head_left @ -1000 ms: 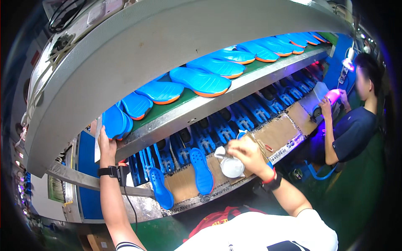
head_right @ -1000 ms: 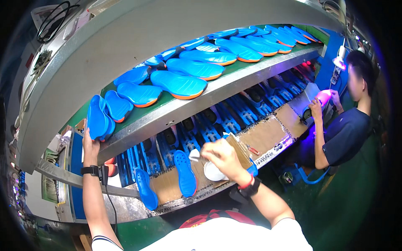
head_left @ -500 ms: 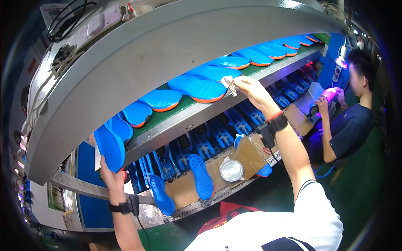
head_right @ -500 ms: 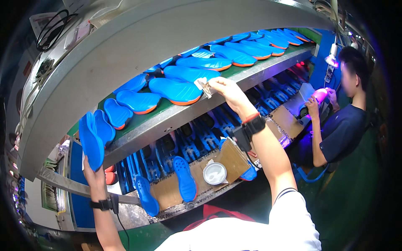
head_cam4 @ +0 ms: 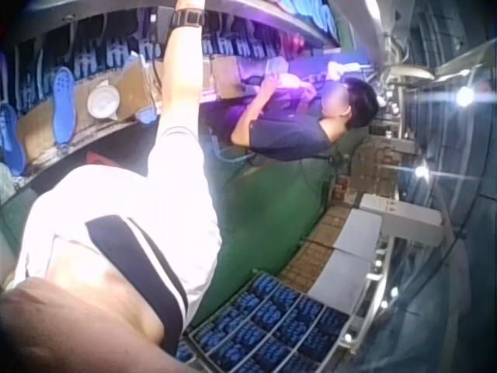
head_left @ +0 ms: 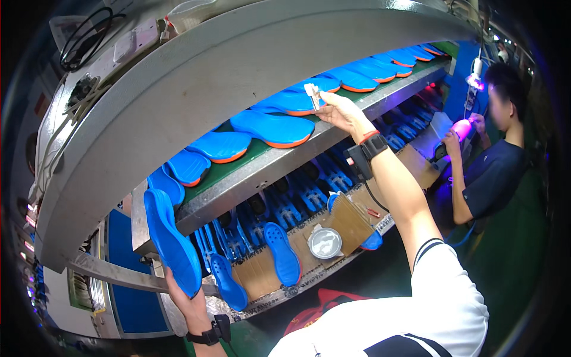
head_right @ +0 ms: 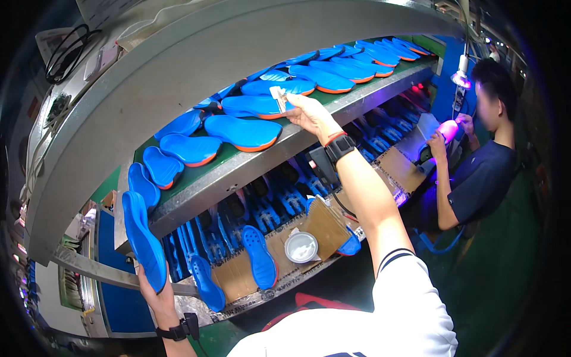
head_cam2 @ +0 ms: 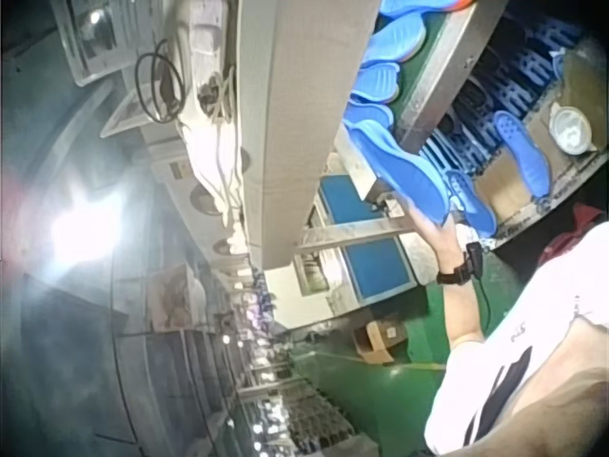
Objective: Applying adhesive to shoe soles using a brush and placing them onto a cooling or drying rack.
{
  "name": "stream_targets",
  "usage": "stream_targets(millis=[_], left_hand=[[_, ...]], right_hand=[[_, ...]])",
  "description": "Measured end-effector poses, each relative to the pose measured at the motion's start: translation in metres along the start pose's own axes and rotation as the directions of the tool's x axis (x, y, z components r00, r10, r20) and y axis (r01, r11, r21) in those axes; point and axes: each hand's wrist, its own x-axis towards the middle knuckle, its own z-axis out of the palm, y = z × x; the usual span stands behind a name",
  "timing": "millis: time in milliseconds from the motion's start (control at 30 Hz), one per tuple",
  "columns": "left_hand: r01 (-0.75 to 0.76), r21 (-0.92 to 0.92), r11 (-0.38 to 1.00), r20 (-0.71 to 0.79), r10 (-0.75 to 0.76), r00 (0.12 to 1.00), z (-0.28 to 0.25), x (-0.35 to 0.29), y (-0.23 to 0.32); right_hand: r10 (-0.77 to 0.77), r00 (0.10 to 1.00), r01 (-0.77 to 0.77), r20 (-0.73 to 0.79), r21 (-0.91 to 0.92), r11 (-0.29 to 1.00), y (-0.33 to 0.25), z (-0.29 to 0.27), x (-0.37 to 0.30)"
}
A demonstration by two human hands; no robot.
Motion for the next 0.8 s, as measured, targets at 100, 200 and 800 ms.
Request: stream_targets(millis=[100,200,800], left_hand=[[0.014,0.022,1.000,0.009,-0.014,1.000,-0.002,-0.014,0.001],[-0.056,0.231,0.971,-0.078,0.076,0.994,-0.010,-0.034,-0.002],[0.052,-0.007,0.999,0.002,-0.052,0.999,-0.022,-0.068,-0.007]], right_hand=[[0.067,0.997,-0.066,-0.029,0.024,0.998,-0.007,-0.004,0.005],[0.076,0.997,-0.079,-0.028,-0.123,0.989,-0.024,0.004,-0.010],[0.156,0.957,-0.104,0.244,-0.213,0.972,0.048,0.091,-0.021]])
